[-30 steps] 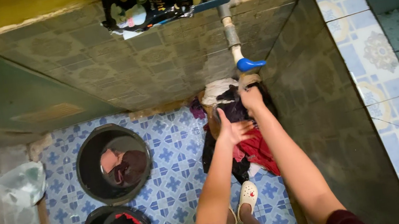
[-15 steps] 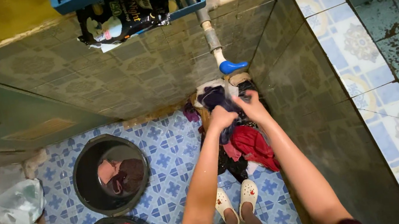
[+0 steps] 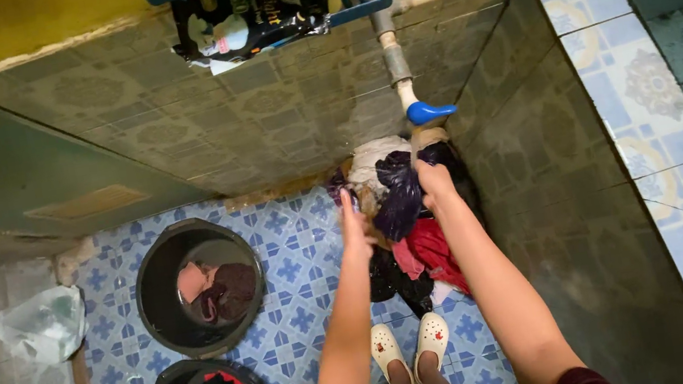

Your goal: Hand washing and rinsing various clothing items under a running faucet using basins.

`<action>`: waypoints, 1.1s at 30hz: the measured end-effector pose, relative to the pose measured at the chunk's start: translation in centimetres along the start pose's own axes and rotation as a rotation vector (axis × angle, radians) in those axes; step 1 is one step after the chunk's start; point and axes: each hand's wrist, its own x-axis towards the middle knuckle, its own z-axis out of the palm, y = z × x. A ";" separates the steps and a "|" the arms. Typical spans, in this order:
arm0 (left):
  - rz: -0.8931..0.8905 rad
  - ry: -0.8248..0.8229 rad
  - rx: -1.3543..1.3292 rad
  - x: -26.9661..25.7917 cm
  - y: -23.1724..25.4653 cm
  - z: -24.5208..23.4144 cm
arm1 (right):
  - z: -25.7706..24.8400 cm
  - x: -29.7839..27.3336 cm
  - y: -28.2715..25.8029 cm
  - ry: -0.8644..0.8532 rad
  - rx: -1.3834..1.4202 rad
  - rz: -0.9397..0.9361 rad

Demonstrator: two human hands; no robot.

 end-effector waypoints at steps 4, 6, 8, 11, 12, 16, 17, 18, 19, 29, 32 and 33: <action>-0.322 -0.358 -0.521 -0.2 -0.9 1.5 | 0.7 -0.3 2.2 -0.137 0.120 0.063; -0.297 -0.595 -0.525 1.7 -2.1 1.9 | 0.8 -1.8 1.9 -0.225 0.090 0.086; -0.318 -0.510 -0.380 1.7 -1.3 2.6 | 0.8 -5.2 -0.6 -0.101 -0.084 0.067; -0.309 -0.369 -0.107 2.3 -1.2 3.3 | 0.1 -7.7 -2.3 -0.024 -0.239 -0.004; -0.277 -0.306 0.015 2.6 -1.4 3.2 | -0.3 -8.2 -2.4 -0.079 -0.228 -0.048; -0.348 -0.400 0.167 0.9 -1.6 3.8 | -2.8 -2.6 0.4 -0.285 -0.050 -0.046; -0.097 -0.284 0.330 0.8 -2.0 4.3 | -2.9 -1.3 1.2 -0.232 -0.041 -0.077; 0.156 -0.169 0.489 0.7 -2.4 4.8 | -3.2 -0.1 2.0 -0.175 -0.032 -0.107; 0.157 -0.170 0.493 -0.9 -0.5 5.7 | -2.8 -1.1 2.0 -0.174 -0.028 -0.106; 0.667 -0.007 1.360 -10.8 5.7 8.9 | -2.7 0.2 4.9 -0.603 0.463 0.315; 0.776 0.006 1.146 -6.7 2.8 5.0 | -3.5 3.5 6.9 -0.568 0.432 0.328; 0.763 0.036 0.924 -4.2 0.9 3.2 | -3.6 4.5 7.5 -0.513 0.395 0.364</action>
